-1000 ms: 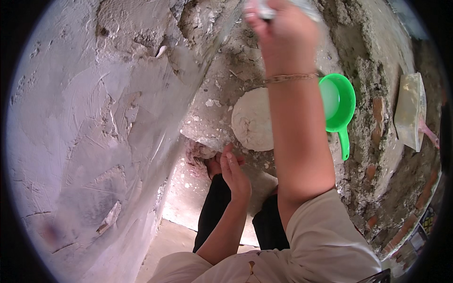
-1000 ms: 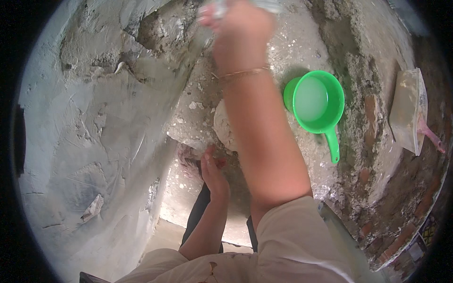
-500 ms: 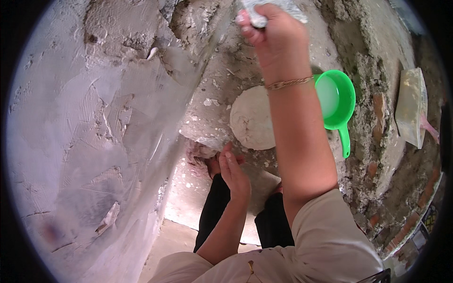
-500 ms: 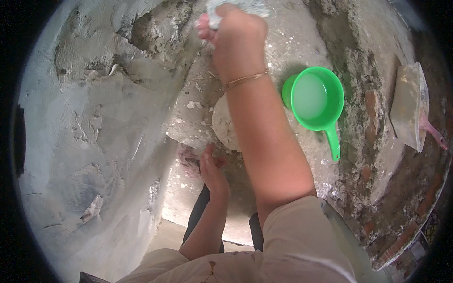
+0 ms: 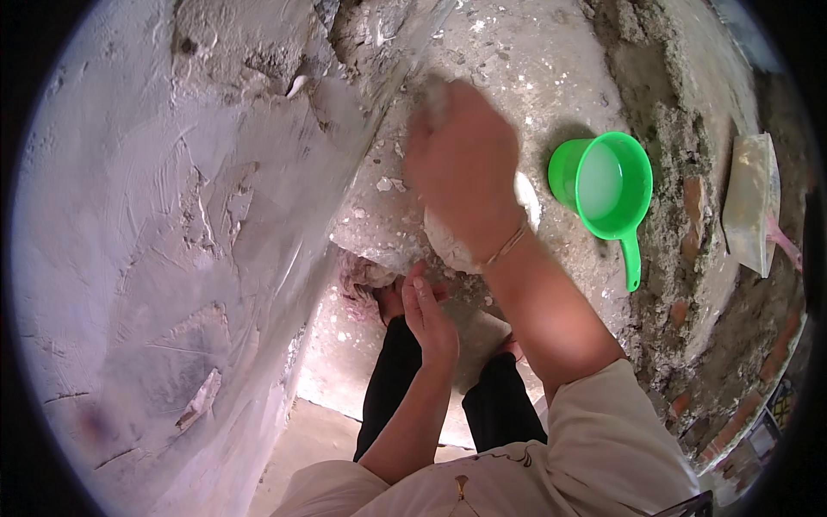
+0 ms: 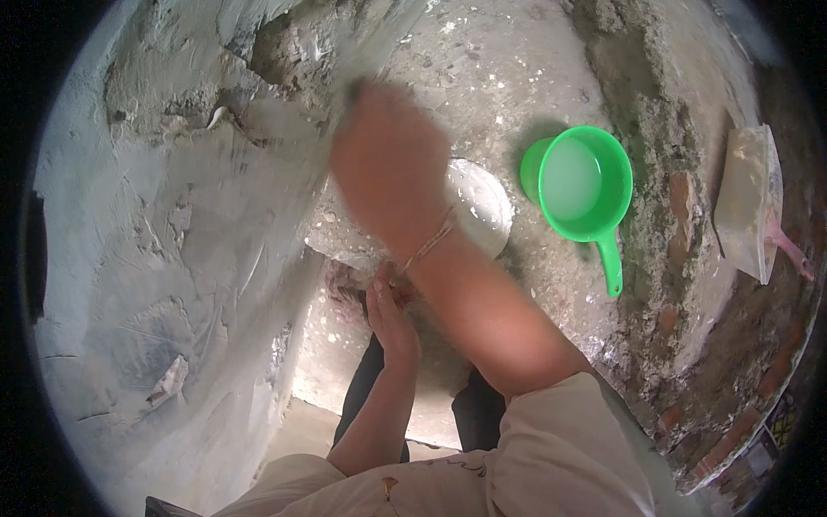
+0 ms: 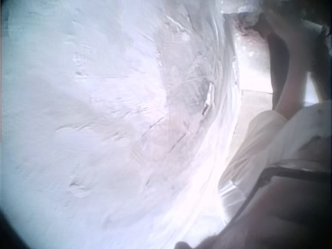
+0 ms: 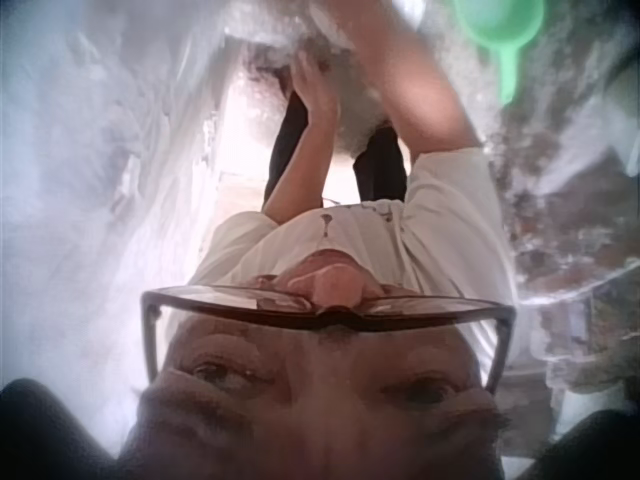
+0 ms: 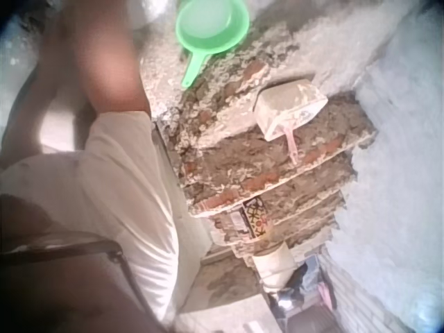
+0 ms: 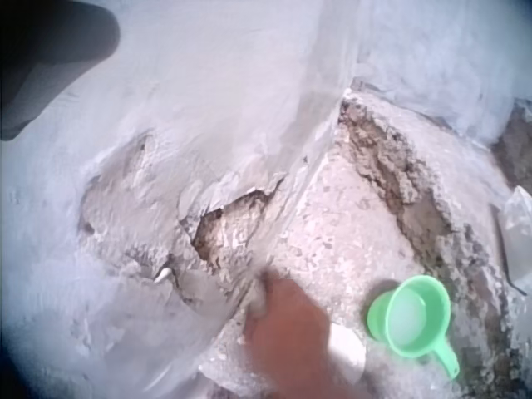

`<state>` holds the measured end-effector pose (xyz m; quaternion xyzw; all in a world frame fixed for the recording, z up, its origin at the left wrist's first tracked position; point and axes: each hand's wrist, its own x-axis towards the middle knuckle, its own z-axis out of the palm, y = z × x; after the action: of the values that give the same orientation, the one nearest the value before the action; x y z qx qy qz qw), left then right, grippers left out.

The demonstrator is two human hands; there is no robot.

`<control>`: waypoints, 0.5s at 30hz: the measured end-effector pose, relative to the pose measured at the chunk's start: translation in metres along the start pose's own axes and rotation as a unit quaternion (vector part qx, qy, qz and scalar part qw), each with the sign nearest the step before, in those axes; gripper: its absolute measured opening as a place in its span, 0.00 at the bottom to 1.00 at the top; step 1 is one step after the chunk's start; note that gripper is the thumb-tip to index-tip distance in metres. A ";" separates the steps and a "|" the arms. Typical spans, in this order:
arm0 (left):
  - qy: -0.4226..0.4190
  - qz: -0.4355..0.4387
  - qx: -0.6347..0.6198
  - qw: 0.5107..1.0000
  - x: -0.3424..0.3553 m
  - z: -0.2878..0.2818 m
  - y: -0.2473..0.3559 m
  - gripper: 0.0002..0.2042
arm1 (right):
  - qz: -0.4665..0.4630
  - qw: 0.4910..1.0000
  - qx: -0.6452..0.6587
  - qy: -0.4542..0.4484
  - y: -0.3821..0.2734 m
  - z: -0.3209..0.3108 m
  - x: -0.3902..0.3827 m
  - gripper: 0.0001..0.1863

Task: The person prepares plaster in a container and applies it to a wall using a spatula.

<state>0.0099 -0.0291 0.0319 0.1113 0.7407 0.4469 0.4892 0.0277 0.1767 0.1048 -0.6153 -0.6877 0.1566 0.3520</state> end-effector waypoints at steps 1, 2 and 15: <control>-0.001 0.012 0.024 1.000 -0.001 0.000 0.001 0.26 | 0.041 0.999 -0.015 -0.029 0.007 -0.009 0.016 0.10; -0.002 0.008 0.018 1.000 -0.004 0.003 0.002 0.26 | 0.082 0.995 -0.034 -0.053 0.014 -0.016 0.032 0.11; -0.003 0.017 -0.016 1.000 -0.005 0.005 -0.002 0.21 | -0.021 0.983 -0.002 -0.184 0.008 -0.020 -0.036 0.22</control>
<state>0.0168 -0.0305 0.0330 0.1175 0.7300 0.4667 0.4853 0.0465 0.1395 0.1033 -0.5625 -0.7537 0.2582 0.2212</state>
